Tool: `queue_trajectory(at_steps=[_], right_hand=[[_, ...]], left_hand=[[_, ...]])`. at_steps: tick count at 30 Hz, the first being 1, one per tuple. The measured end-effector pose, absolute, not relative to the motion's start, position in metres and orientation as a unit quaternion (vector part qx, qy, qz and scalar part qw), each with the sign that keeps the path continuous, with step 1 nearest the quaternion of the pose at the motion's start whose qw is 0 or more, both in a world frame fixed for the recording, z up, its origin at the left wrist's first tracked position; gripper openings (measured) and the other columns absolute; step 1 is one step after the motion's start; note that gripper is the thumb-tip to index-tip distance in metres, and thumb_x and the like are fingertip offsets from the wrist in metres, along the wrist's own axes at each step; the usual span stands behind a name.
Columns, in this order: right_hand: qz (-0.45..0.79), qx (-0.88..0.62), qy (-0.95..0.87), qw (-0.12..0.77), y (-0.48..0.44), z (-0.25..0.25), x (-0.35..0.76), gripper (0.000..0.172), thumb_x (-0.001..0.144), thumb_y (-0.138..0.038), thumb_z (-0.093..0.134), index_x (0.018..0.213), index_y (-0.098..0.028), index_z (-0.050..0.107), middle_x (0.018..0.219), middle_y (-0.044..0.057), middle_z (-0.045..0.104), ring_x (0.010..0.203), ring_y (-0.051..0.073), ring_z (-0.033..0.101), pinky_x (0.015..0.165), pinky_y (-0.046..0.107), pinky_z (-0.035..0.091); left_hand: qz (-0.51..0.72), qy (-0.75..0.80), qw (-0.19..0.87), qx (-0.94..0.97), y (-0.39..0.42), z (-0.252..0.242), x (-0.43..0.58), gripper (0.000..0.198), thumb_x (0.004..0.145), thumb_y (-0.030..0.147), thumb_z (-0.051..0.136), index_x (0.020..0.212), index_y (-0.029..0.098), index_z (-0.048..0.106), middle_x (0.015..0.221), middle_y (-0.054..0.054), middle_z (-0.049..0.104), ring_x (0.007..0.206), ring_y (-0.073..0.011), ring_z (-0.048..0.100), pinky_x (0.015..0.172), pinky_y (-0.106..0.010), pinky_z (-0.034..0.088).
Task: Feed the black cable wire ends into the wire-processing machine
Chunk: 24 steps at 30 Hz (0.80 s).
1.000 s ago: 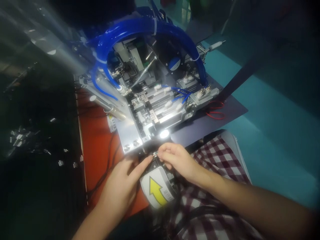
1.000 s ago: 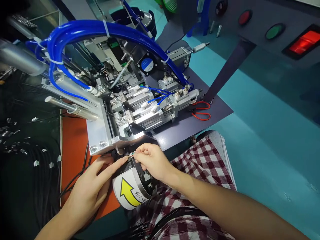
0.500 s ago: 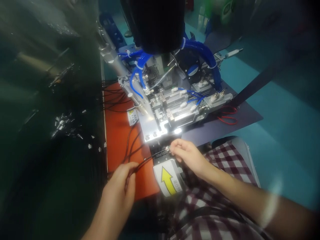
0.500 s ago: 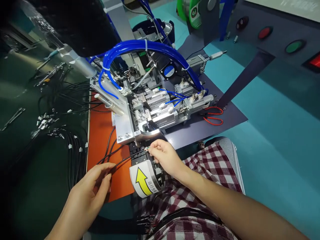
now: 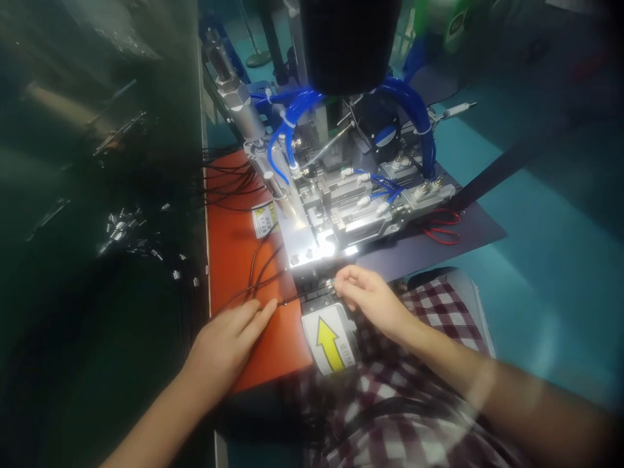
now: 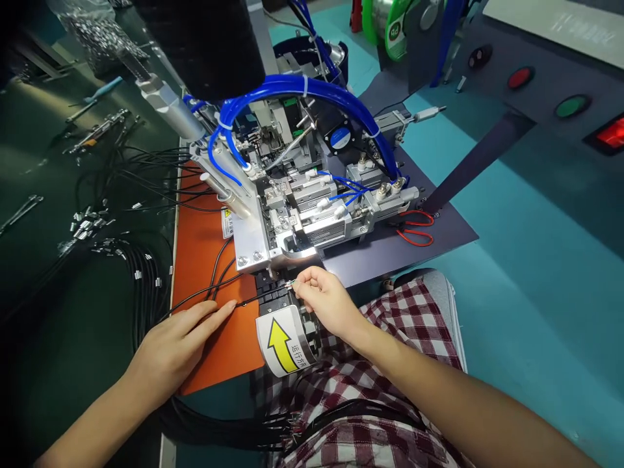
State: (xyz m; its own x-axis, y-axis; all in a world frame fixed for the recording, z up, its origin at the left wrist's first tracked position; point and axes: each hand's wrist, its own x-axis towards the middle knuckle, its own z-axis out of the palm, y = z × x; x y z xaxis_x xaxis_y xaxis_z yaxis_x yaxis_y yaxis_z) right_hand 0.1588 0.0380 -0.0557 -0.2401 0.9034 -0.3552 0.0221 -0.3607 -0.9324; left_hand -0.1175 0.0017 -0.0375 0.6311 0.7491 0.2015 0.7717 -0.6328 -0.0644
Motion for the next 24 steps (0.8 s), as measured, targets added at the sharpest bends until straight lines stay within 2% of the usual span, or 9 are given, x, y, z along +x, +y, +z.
queue_trajectory(at_steps=[2, 4, 6, 9, 12, 15, 17, 22, 24], right_hand=[[0.556, -0.537, -0.531, 0.348, 0.033, -0.053, 0.163, 0.014, 0.087, -0.030, 0.054, 0.093, -0.018, 0.058, 0.074, -0.001, 0.058, 0.058, 0.012, 0.050, 0.056, 0.026, 0.040], [0.411, -0.529, -0.657, 0.346, 0.028, -0.047, 0.166, 0.024, 0.091, -0.022, 0.047, 0.110, -0.019, 0.061, 0.089, 0.004, 0.064, 0.069, 0.015, 0.056, 0.065, 0.029, 0.041], [0.292, -0.480, -0.773, 0.296, 0.026, -0.040, 0.168, 0.035, 0.089, -0.014, 0.043, 0.117, -0.021, 0.062, 0.090, 0.005, 0.065, 0.071, 0.016, 0.057, 0.066, 0.030, 0.039], [0.184, -0.441, -0.858, 0.188, 0.030, -0.028, 0.167, 0.039, 0.083, -0.011, 0.046, 0.114, -0.023, 0.067, 0.082, 0.003, 0.066, 0.063, 0.016, 0.054, 0.059, 0.031, 0.031], [0.130, -0.410, -0.897, 0.100, 0.040, -0.017, 0.164, 0.037, 0.082, -0.009, 0.048, 0.111, -0.022, 0.067, 0.079, 0.004, 0.067, 0.059, 0.014, 0.051, 0.056, 0.032, 0.024], [0.108, -0.377, -0.918, 0.053, 0.045, -0.009, 0.163, 0.032, 0.083, -0.008, 0.048, 0.106, -0.019, 0.068, 0.073, 0.005, 0.065, 0.056, 0.014, 0.050, 0.055, 0.032, 0.020], [0.106, -0.366, -0.923, 0.055, 0.046, -0.007, 0.162, 0.030, 0.083, -0.009, 0.047, 0.103, -0.018, 0.069, 0.071, 0.005, 0.065, 0.056, 0.014, 0.051, 0.055, 0.032, 0.020], [0.113, -0.370, -0.917, 0.100, 0.046, -0.010, 0.156, 0.039, 0.085, -0.014, 0.048, 0.117, -0.022, 0.067, 0.074, 0.005, 0.070, 0.056, 0.015, 0.055, 0.053, 0.031, 0.021], [0.119, -0.372, -0.915, 0.096, 0.048, -0.010, 0.155, 0.037, 0.085, -0.015, 0.048, 0.114, -0.022, 0.069, 0.073, 0.006, 0.072, 0.056, 0.016, 0.057, 0.052, 0.030, 0.023]], left_hand=[[-0.088, -0.439, 0.065, -0.892, 0.002, -0.041, -0.117, 0.047, 0.092, 0.006, 0.031, 0.129, 0.023, 0.055, 0.105, -0.008, 0.064, 0.085, -0.0184, 0.062, 0.068, -0.026, 0.048], [-0.096, -0.451, 0.049, -0.886, 0.002, -0.044, -0.118, 0.047, 0.091, 0.006, 0.031, 0.126, 0.024, 0.057, 0.106, -0.007, 0.063, 0.088, -0.0188, 0.061, 0.068, -0.026, 0.049], [-0.099, -0.458, 0.024, -0.883, 0.002, -0.045, -0.118, 0.047, 0.091, 0.007, 0.030, 0.125, 0.025, 0.057, 0.106, -0.007, 0.062, 0.090, -0.0185, 0.061, 0.071, -0.026, 0.050], [-0.108, -0.464, -0.004, -0.879, 0.003, -0.044, -0.117, 0.046, 0.092, 0.007, 0.030, 0.124, 0.025, 0.058, 0.105, -0.006, 0.062, 0.091, -0.0180, 0.061, 0.074, -0.026, 0.051], [-0.117, -0.459, 0.003, -0.881, 0.005, -0.040, -0.115, 0.043, 0.093, 0.008, 0.031, 0.120, 0.023, 0.061, 0.102, -0.006, 0.063, 0.090, -0.0177, 0.062, 0.073, -0.026, 0.052], [-0.133, -0.451, 0.001, -0.882, 0.006, -0.037, -0.112, 0.041, 0.093, 0.009, 0.032, 0.116, 0.020, 0.063, 0.099, -0.007, 0.065, 0.088, -0.0179, 0.064, 0.071, -0.026, 0.054], [-0.150, -0.451, -0.015, -0.880, 0.007, -0.036, -0.111, 0.040, 0.092, 0.010, 0.032, 0.115, 0.019, 0.064, 0.101, -0.008, 0.066, 0.088, -0.0184, 0.064, 0.073, -0.027, 0.055], [-0.164, -0.459, -0.050, -0.872, 0.008, -0.032, -0.111, 0.036, 0.092, 0.014, 0.036, 0.109, 0.020, 0.067, 0.105, -0.008, 0.068, 0.093, -0.0182, 0.065, 0.080, -0.030, 0.055], [-0.163, -0.463, -0.064, -0.869, 0.008, -0.028, -0.110, 0.035, 0.092, 0.014, 0.036, 0.106, 0.020, 0.068, 0.103, -0.007, 0.068, 0.092, -0.0168, 0.065, 0.079, -0.028, 0.055]])
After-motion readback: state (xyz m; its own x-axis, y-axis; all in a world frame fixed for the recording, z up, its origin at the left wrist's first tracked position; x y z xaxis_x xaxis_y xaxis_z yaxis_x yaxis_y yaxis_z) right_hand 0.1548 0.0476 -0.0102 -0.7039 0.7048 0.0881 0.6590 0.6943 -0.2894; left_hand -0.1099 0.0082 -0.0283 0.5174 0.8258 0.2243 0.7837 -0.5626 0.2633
